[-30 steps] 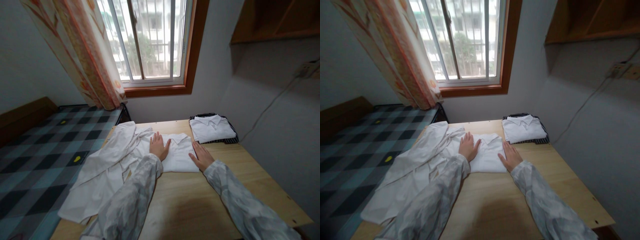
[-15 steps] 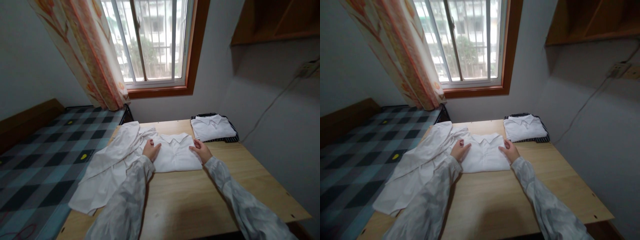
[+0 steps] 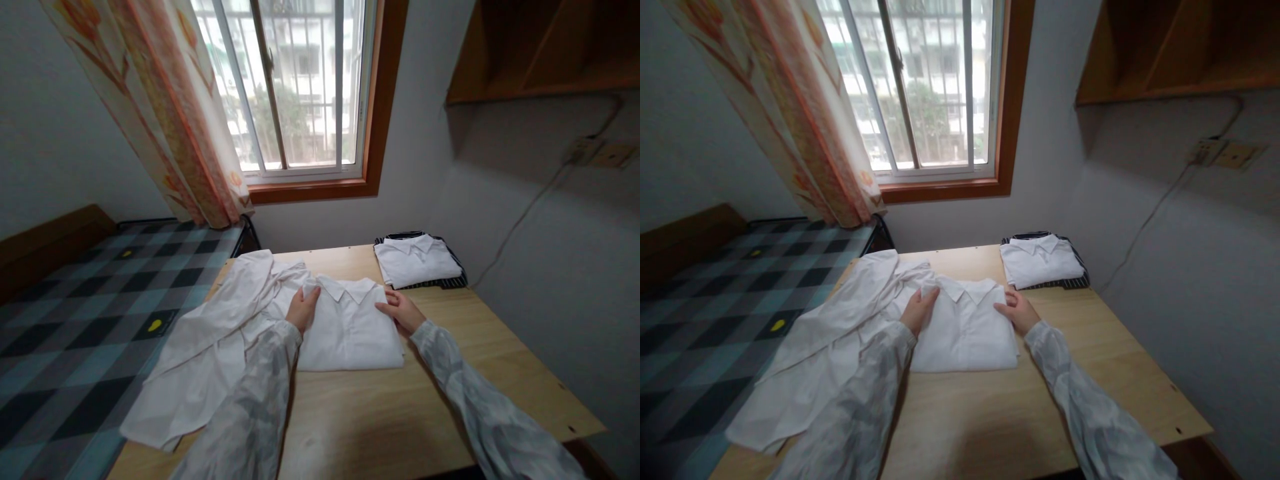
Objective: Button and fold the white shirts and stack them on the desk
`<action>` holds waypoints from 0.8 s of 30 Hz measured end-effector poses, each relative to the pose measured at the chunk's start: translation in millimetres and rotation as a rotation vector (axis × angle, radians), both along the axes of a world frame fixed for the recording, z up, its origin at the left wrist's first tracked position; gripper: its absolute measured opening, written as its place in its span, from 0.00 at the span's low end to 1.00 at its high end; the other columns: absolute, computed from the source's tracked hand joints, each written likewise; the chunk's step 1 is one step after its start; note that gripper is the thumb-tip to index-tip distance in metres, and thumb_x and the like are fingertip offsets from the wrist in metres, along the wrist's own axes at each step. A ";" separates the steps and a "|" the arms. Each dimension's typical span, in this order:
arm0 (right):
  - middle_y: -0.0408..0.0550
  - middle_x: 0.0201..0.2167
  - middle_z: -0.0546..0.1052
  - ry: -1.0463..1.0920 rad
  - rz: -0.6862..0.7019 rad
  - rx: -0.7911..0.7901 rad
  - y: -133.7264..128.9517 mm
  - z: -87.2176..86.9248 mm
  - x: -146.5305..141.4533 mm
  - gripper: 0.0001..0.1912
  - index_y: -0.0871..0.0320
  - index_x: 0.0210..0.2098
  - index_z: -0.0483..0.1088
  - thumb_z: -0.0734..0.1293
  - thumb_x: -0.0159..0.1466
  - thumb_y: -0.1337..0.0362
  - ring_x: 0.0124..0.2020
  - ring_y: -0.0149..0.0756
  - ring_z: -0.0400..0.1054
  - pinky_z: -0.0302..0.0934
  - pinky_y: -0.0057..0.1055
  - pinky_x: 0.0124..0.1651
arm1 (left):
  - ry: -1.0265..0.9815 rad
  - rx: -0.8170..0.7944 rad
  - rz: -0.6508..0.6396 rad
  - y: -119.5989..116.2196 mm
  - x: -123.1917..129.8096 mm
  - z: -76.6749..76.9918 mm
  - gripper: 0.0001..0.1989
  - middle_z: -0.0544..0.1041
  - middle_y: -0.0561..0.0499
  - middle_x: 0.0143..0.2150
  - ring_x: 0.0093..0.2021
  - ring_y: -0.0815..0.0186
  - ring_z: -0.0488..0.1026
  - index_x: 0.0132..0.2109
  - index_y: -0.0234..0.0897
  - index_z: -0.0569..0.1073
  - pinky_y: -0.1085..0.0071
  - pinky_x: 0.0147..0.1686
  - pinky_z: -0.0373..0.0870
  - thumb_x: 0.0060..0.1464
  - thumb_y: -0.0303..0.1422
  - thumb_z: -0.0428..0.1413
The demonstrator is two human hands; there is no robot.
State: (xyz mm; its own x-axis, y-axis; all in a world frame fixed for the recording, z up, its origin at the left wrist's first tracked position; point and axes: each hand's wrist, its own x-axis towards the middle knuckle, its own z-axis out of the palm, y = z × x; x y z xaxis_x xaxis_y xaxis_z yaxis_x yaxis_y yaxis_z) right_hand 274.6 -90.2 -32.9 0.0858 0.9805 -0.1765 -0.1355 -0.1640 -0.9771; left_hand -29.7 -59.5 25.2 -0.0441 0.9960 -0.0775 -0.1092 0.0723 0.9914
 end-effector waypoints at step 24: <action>0.60 0.52 0.84 -1.024 -0.380 0.233 129.2 148.9 182.3 0.27 0.61 0.57 0.79 0.68 0.69 0.47 0.52 0.49 0.76 0.68 0.40 0.57 | 0.279 0.206 -0.032 -2.2 4.5 -24.7 0.25 0.79 0.53 0.36 0.20 0.71 0.72 0.48 0.39 0.71 0.74 0.20 0.65 0.59 0.55 0.61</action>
